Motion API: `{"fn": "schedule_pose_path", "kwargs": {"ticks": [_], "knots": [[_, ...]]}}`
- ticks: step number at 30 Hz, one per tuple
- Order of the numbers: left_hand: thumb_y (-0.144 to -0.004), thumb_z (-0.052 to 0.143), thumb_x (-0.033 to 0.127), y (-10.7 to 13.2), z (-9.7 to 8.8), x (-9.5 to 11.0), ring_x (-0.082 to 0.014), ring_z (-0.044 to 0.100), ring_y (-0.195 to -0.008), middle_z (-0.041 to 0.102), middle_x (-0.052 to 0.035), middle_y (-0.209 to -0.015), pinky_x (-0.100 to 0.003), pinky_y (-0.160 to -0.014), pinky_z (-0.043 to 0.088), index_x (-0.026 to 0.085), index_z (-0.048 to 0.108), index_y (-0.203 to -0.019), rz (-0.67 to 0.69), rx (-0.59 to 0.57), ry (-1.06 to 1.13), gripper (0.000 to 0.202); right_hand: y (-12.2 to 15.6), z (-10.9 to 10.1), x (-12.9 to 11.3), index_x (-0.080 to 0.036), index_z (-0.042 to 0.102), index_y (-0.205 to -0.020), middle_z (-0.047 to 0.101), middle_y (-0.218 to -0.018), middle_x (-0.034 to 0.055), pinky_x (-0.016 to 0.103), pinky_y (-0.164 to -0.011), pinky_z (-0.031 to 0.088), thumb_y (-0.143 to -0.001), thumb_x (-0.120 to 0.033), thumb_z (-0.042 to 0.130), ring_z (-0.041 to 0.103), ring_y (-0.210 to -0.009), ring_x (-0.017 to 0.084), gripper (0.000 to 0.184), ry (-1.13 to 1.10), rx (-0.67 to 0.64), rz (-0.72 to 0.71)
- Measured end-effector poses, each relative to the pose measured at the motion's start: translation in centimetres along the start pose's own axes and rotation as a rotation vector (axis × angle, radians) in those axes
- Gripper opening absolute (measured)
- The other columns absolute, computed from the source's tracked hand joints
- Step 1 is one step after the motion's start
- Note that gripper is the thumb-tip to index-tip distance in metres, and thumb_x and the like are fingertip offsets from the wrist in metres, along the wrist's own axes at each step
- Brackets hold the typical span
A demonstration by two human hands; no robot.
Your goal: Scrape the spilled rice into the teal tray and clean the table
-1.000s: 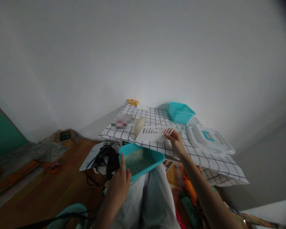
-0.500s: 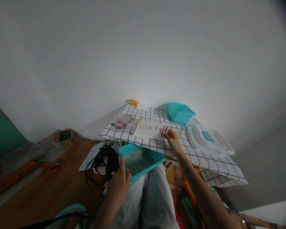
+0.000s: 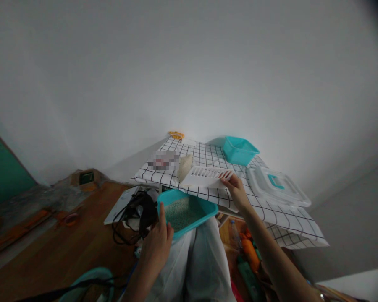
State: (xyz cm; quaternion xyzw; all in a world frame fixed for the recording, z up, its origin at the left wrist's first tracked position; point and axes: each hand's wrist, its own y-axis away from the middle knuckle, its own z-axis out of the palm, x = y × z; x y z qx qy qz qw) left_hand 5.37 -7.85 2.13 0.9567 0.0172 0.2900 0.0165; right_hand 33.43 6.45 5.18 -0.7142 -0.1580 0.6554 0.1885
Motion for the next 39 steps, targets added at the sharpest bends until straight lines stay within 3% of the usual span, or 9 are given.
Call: {"fn": "schedule_pose_path", "kwargs": {"ticks": [6, 11, 16, 19, 39], "knots": [[-0.1, 0.028, 0.021, 0.1, 0.0, 0.0, -0.0262, 0.074, -0.094, 0.077, -0.0177, -0.103, -0.03, -0.065, 0.044, 0.004, 0.003, -0.157, 0.005, 0.01, 0.002, 0.064, -0.1, -0.2, 0.2, -0.024, 0.071, -0.09, 0.076, -0.093, 0.0046, 0.038, -0.084, 0.05, -0.078, -0.04, 0.072, 0.066, -0.09, 0.025, 0.02, -0.038, 0.053, -0.01], [-0.101, 0.028, 0.023, 0.2, 0.1, -0.2, -0.0258, 0.075, -0.087, 0.077, -0.0165, -0.099, -0.03, -0.062, 0.042, 0.005, 0.002, -0.157, 0.021, 0.025, -0.022, 0.064, -1.4, 0.9, 0.6, -0.025, 0.07, -0.087, 0.074, -0.091, 0.0027, 0.037, -0.084, 0.049, -0.077, -0.037, 0.071, 0.065, -0.089, 0.023, 0.016, -0.044, 0.089, -0.038], [-0.1, 0.026, 0.022, 0.1, 0.1, -0.2, -0.0266, 0.075, -0.091, 0.076, -0.0177, -0.103, -0.03, -0.063, 0.042, 0.006, 0.002, -0.157, -0.009, 0.002, -0.002, 0.064, -2.1, 2.7, 0.2, -0.024, 0.07, -0.083, 0.073, -0.086, 0.002, 0.035, -0.078, 0.05, -0.077, -0.037, 0.071, 0.065, -0.082, 0.022, 0.014, -0.027, 0.047, -0.034], [-0.1, 0.027, 0.022, 0.0, 0.1, -0.2, -0.0266, 0.074, -0.094, 0.077, -0.0176, -0.103, -0.03, -0.064, 0.043, 0.005, 0.002, -0.157, 0.008, 0.006, 0.003, 0.064, -1.8, 3.1, -0.1, -0.024, 0.071, -0.085, 0.074, -0.088, 0.0028, 0.037, -0.082, 0.05, -0.078, -0.038, 0.071, 0.065, -0.086, 0.024, 0.016, -0.017, 0.013, -0.029], [-0.1, 0.027, 0.023, 0.1, 0.1, -0.1, -0.0255, 0.075, -0.095, 0.077, -0.0173, -0.105, -0.03, -0.067, 0.046, 0.005, 0.004, -0.157, 0.005, 0.017, -0.008, 0.064, 0.0, 0.0, 0.1, -0.025, 0.071, -0.088, 0.075, -0.088, 0.0035, 0.038, -0.084, 0.05, -0.077, -0.04, 0.072, 0.067, -0.086, 0.025, 0.019, -0.028, 0.029, 0.009]]}}
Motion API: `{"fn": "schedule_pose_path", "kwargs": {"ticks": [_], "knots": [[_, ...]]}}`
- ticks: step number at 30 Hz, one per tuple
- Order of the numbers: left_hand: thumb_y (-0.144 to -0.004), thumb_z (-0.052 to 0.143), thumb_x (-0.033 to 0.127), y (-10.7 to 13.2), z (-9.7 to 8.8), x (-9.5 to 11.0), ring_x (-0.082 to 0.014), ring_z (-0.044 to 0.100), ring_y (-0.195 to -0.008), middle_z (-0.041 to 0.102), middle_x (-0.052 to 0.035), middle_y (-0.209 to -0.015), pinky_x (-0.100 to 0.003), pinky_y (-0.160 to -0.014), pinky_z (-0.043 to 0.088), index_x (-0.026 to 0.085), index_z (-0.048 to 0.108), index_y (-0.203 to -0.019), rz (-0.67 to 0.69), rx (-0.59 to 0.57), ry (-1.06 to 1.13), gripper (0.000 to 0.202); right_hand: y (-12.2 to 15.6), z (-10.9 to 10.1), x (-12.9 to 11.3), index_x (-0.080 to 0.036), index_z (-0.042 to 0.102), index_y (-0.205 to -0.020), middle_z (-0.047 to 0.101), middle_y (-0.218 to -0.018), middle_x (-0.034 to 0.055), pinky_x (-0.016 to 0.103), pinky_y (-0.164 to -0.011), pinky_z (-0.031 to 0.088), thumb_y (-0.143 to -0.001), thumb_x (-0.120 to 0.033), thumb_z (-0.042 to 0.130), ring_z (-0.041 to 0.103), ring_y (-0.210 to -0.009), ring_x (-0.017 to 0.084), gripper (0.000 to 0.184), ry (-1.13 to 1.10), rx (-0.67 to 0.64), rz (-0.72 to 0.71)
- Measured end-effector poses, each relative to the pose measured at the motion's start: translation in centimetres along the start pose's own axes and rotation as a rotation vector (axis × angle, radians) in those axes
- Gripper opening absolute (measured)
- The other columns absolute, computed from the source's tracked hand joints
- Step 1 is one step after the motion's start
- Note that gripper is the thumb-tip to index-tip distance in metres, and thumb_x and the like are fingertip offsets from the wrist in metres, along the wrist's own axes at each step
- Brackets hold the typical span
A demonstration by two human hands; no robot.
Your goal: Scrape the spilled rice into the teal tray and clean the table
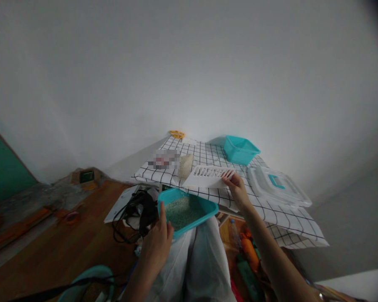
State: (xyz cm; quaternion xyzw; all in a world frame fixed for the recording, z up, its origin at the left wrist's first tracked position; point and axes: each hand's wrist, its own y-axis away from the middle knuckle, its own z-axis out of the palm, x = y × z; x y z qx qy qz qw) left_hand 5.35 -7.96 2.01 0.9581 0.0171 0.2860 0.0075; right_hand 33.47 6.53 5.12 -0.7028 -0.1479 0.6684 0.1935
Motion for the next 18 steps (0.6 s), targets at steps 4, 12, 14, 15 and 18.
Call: {"fn": "schedule_pose_path", "kwargs": {"ticks": [4, 12, 14, 15, 18], "knots": [[-0.1, 0.027, 0.022, 0.0, -0.2, 0.1, -0.026, 0.074, -0.094, 0.078, -0.0165, -0.1, -0.031, -0.067, 0.046, 0.004, 0.004, -0.157, 0.004, -0.003, -0.005, 0.064, -0.2, -0.1, 0.4, -0.025, 0.07, -0.089, 0.076, -0.094, 0.0045, 0.039, -0.087, 0.05, -0.077, -0.04, 0.071, 0.067, -0.092, 0.026, 0.02, -0.01, 0.036, -0.016], [-0.101, 0.027, 0.022, -0.1, -0.1, 0.1, -0.0246, 0.074, -0.093, 0.077, -0.0154, -0.095, -0.029, -0.067, 0.045, 0.002, 0.005, -0.157, 0.022, 0.007, -0.017, 0.063, -1.7, 2.7, 0.4, -0.024, 0.07, -0.086, 0.075, -0.091, 0.0034, 0.038, -0.084, 0.049, -0.076, -0.036, 0.071, 0.066, -0.087, 0.024, 0.016, -0.004, 0.058, -0.042], [-0.101, 0.027, 0.022, -0.1, 0.0, 0.0, -0.0237, 0.074, -0.092, 0.078, -0.0137, -0.092, -0.028, -0.065, 0.045, 0.003, 0.005, -0.157, 0.017, 0.011, -0.021, 0.063, -1.7, 3.1, 0.2, -0.024, 0.071, -0.086, 0.075, -0.091, 0.0035, 0.037, -0.084, 0.049, -0.076, -0.037, 0.071, 0.066, -0.087, 0.024, 0.016, 0.001, 0.04, -0.043], [-0.101, 0.027, 0.022, -0.1, 0.0, 0.0, -0.0236, 0.074, -0.091, 0.078, -0.0133, -0.092, -0.028, -0.065, 0.044, 0.004, 0.005, -0.157, 0.017, 0.011, -0.023, 0.063, -1.6, 3.2, 0.2, -0.024, 0.071, -0.086, 0.075, -0.091, 0.0034, 0.037, -0.084, 0.049, -0.076, -0.038, 0.071, 0.065, -0.087, 0.024, 0.017, 0.003, 0.032, -0.043], [-0.101, 0.027, 0.023, -0.1, 0.1, -0.1, -0.0236, 0.075, -0.09, 0.078, -0.0135, -0.095, -0.029, -0.065, 0.044, 0.005, 0.003, -0.157, 0.012, -0.007, -0.039, 0.064, -1.3, 3.0, 0.0, -0.024, 0.07, -0.085, 0.075, -0.09, 0.0034, 0.038, -0.084, 0.05, -0.076, -0.04, 0.07, 0.065, -0.087, 0.024, 0.018, 0.014, 0.01, -0.039]]}}
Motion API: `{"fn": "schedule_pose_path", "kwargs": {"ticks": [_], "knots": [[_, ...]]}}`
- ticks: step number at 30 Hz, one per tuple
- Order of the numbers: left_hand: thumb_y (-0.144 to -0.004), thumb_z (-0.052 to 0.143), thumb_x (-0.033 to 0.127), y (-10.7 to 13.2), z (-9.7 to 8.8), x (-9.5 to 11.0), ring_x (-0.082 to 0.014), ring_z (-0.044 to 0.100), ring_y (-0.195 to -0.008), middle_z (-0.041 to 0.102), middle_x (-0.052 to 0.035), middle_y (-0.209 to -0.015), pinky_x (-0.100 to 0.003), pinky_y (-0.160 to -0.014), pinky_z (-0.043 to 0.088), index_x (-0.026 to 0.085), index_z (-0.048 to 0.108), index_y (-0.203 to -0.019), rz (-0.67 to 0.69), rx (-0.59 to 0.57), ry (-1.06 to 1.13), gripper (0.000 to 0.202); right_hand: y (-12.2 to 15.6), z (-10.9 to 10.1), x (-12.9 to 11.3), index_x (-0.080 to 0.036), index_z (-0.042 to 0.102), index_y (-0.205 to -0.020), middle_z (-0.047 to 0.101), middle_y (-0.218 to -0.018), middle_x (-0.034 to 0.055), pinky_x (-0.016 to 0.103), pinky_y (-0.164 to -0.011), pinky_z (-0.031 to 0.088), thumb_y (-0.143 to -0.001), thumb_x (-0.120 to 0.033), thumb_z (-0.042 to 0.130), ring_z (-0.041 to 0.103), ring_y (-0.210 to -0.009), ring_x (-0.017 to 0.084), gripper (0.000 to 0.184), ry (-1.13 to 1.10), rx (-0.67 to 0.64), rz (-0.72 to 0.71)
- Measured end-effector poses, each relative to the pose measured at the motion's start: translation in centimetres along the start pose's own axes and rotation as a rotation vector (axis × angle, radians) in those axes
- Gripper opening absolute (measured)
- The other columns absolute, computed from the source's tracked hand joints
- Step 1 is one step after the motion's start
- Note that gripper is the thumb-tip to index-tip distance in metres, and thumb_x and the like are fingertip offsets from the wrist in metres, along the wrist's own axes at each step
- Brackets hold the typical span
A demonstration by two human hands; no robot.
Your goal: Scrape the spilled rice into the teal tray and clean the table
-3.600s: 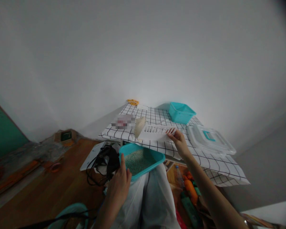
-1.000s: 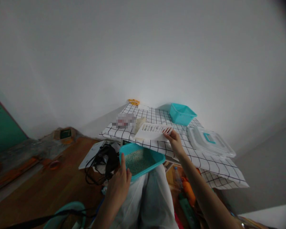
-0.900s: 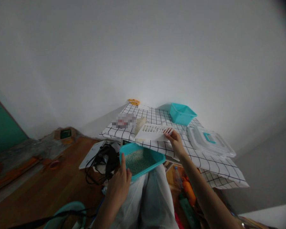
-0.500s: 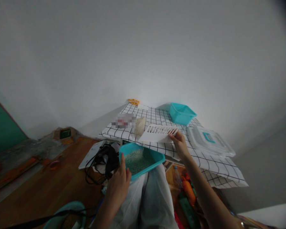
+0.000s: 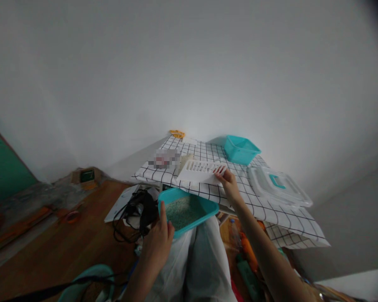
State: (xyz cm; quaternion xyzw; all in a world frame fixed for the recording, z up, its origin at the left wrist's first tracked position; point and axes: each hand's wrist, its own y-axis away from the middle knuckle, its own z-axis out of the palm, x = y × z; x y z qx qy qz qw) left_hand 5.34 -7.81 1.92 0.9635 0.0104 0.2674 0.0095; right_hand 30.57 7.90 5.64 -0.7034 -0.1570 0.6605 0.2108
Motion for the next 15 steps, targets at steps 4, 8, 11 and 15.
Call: {"fn": "schedule_pose_path", "kwargs": {"ticks": [4, 8, 11, 15], "knots": [[-0.101, 0.027, 0.023, 0.1, 0.0, 0.1, -0.0236, 0.075, -0.088, 0.078, -0.0137, -0.097, -0.029, -0.065, 0.044, 0.005, 0.002, -0.157, -0.003, -0.009, -0.021, 0.064, 0.4, -1.0, 0.0, -0.025, 0.07, -0.087, 0.075, -0.09, 0.0038, 0.039, -0.084, 0.05, -0.078, -0.041, 0.071, 0.066, -0.087, 0.025, 0.019, 0.016, -0.025, 0.017], [-0.101, 0.026, 0.024, 0.1, 0.0, 0.1, -0.0243, 0.075, -0.089, 0.078, -0.0134, -0.098, -0.03, -0.065, 0.045, 0.006, 0.001, -0.157, -0.011, -0.012, -0.022, 0.064, 0.8, -1.9, 0.1, -0.025, 0.071, -0.087, 0.074, -0.087, 0.0027, 0.039, -0.085, 0.05, -0.079, -0.04, 0.072, 0.065, -0.085, 0.024, 0.017, 0.022, -0.036, 0.026], [-0.101, 0.026, 0.024, 0.1, 0.0, 0.0, -0.024, 0.075, -0.088, 0.078, -0.0131, -0.1, -0.03, -0.064, 0.045, 0.006, 0.001, -0.157, -0.018, -0.018, -0.027, 0.064, 1.2, -2.4, 0.1, -0.025, 0.072, -0.088, 0.074, -0.086, 0.0024, 0.038, -0.086, 0.05, -0.079, -0.04, 0.072, 0.066, -0.086, 0.024, 0.017, 0.02, -0.035, 0.034], [-0.101, 0.025, 0.023, 0.1, 0.1, 0.0, -0.0249, 0.074, -0.091, 0.078, -0.0141, -0.1, -0.03, -0.065, 0.045, 0.005, 0.002, -0.157, -0.01, -0.015, -0.023, 0.064, 1.7, -3.0, -0.1, -0.025, 0.072, -0.09, 0.075, -0.09, 0.0034, 0.039, -0.087, 0.05, -0.079, -0.04, 0.072, 0.067, -0.088, 0.024, 0.018, 0.012, -0.015, 0.044]]}}
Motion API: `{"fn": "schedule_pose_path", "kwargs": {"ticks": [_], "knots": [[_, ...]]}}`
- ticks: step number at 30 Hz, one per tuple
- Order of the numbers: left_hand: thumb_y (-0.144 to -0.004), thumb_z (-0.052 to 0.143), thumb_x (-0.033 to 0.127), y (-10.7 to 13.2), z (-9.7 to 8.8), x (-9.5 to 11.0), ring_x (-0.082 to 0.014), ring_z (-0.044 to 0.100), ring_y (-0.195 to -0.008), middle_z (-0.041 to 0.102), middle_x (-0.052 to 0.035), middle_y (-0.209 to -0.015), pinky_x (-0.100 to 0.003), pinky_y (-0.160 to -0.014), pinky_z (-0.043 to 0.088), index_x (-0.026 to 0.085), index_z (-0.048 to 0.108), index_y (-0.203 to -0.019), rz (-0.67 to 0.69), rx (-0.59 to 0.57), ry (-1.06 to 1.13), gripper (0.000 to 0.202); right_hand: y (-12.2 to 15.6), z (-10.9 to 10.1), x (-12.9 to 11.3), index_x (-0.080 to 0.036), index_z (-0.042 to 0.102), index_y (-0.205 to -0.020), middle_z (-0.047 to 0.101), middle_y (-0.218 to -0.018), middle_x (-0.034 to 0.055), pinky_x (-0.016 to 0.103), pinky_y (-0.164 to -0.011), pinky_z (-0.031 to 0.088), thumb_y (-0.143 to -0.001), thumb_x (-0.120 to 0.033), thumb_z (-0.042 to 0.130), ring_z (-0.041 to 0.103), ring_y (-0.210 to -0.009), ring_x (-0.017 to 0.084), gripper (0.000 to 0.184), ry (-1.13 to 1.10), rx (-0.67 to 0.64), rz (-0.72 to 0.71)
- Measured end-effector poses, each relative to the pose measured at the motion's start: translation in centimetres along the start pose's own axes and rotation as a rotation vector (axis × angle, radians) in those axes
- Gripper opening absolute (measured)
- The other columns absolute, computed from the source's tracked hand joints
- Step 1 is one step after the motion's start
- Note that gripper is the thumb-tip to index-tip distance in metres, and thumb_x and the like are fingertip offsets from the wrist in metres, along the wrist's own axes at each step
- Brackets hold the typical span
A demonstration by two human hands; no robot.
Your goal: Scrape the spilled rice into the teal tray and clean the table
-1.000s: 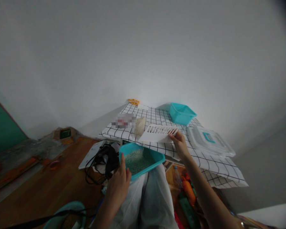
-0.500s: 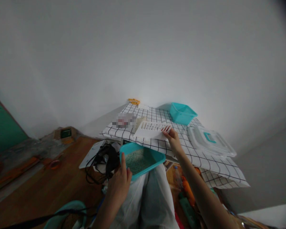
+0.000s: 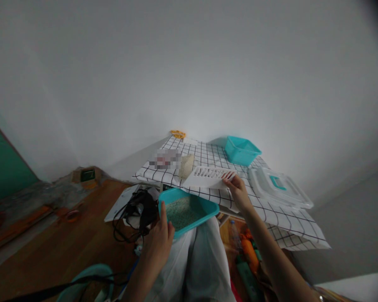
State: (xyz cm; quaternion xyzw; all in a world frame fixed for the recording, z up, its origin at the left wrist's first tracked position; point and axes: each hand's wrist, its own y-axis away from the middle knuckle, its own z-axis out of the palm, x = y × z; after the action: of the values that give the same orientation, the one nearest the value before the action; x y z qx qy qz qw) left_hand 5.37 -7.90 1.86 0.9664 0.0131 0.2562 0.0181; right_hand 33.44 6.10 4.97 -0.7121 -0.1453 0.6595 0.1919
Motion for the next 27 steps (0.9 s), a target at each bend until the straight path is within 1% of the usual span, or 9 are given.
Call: {"fn": "schedule_pose_path", "kwargs": {"ticks": [6, 11, 13, 16, 19, 22, 24, 27], "knots": [[-0.101, 0.026, 0.023, -0.1, 0.0, 0.0, -0.023, 0.075, -0.091, 0.078, -0.0137, -0.099, -0.028, -0.066, 0.045, 0.005, 0.001, -0.157, 0.009, 0.01, -0.002, 0.064, 0.5, -1.0, 0.0, -0.025, 0.071, -0.089, 0.076, -0.096, 0.0047, 0.041, -0.088, 0.051, -0.076, -0.038, 0.074, 0.068, -0.091, 0.026, 0.019, -0.013, 0.04, 0.009], [-0.101, 0.027, 0.023, -0.1, 0.3, -0.2, -0.0221, 0.075, -0.086, 0.079, -0.0119, -0.093, -0.027, -0.063, 0.044, 0.004, 0.001, -0.157, 0.017, 0.014, -0.015, 0.064, 0.2, -1.7, 0.3, -0.025, 0.07, -0.092, 0.076, -0.099, 0.005, 0.04, -0.089, 0.05, -0.076, -0.038, 0.072, 0.067, -0.095, 0.026, 0.02, -0.008, 0.111, -0.015], [-0.101, 0.028, 0.023, 0.0, 0.3, -0.3, -0.0217, 0.075, -0.085, 0.079, -0.0114, -0.092, -0.027, -0.063, 0.044, 0.004, 0.002, -0.157, 0.025, 0.029, -0.013, 0.064, -0.2, -1.9, 0.5, -0.025, 0.069, -0.089, 0.075, -0.097, 0.0042, 0.04, -0.09, 0.048, -0.076, -0.039, 0.072, 0.066, -0.095, 0.026, 0.019, 0.008, 0.15, -0.034], [-0.101, 0.029, 0.022, 0.1, 0.2, -0.2, -0.0215, 0.075, -0.088, 0.078, -0.0126, -0.094, -0.026, -0.063, 0.044, 0.004, 0.006, -0.157, 0.023, 0.048, -0.002, 0.063, -0.8, -2.0, 0.7, -0.025, 0.069, -0.085, 0.073, -0.091, 0.0027, 0.038, -0.087, 0.047, -0.076, -0.038, 0.072, 0.064, -0.089, 0.024, 0.017, 0.038, 0.18, -0.05], [-0.101, 0.029, 0.021, 0.1, 0.0, 0.0, -0.022, 0.075, -0.091, 0.078, -0.0131, -0.096, -0.026, -0.064, 0.044, 0.004, 0.005, -0.157, 0.016, 0.049, 0.016, 0.063, -0.8, -1.9, 0.6, -0.025, 0.069, -0.082, 0.071, -0.086, 0.0015, 0.037, -0.084, 0.047, -0.075, -0.037, 0.073, 0.063, -0.084, 0.023, 0.014, 0.043, 0.165, -0.053], [-0.101, 0.028, 0.022, -0.1, -0.1, 0.1, -0.0239, 0.075, -0.092, 0.078, -0.0144, -0.099, -0.028, -0.065, 0.044, 0.004, 0.003, -0.157, 0.002, 0.019, 0.027, 0.064, -0.3, -1.9, 0.3, -0.025, 0.068, -0.08, 0.071, -0.086, 0.0014, 0.036, -0.084, 0.047, -0.076, -0.037, 0.072, 0.063, -0.084, 0.022, 0.012, 0.035, 0.14, -0.049], [-0.101, 0.027, 0.022, -0.1, -0.2, 0.2, -0.025, 0.075, -0.092, 0.078, -0.0157, -0.101, -0.03, -0.065, 0.044, 0.005, 0.002, -0.157, -0.005, 0.002, 0.032, 0.064, 0.3, -1.9, 0.1, -0.026, 0.069, -0.081, 0.071, -0.086, 0.0017, 0.036, -0.083, 0.047, -0.078, -0.036, 0.072, 0.063, -0.084, 0.022, 0.012, 0.028, 0.123, -0.038], [-0.101, 0.025, 0.023, 0.0, -0.2, 0.2, -0.0253, 0.075, -0.093, 0.077, -0.017, -0.105, -0.03, -0.066, 0.045, 0.004, 0.002, -0.157, 0.001, 0.011, 0.039, 0.063, 1.2, -2.0, 0.0, -0.026, 0.07, -0.085, 0.072, -0.087, 0.0021, 0.036, -0.083, 0.048, -0.08, -0.036, 0.071, 0.063, -0.085, 0.023, 0.011, 0.016, 0.099, -0.023]]}}
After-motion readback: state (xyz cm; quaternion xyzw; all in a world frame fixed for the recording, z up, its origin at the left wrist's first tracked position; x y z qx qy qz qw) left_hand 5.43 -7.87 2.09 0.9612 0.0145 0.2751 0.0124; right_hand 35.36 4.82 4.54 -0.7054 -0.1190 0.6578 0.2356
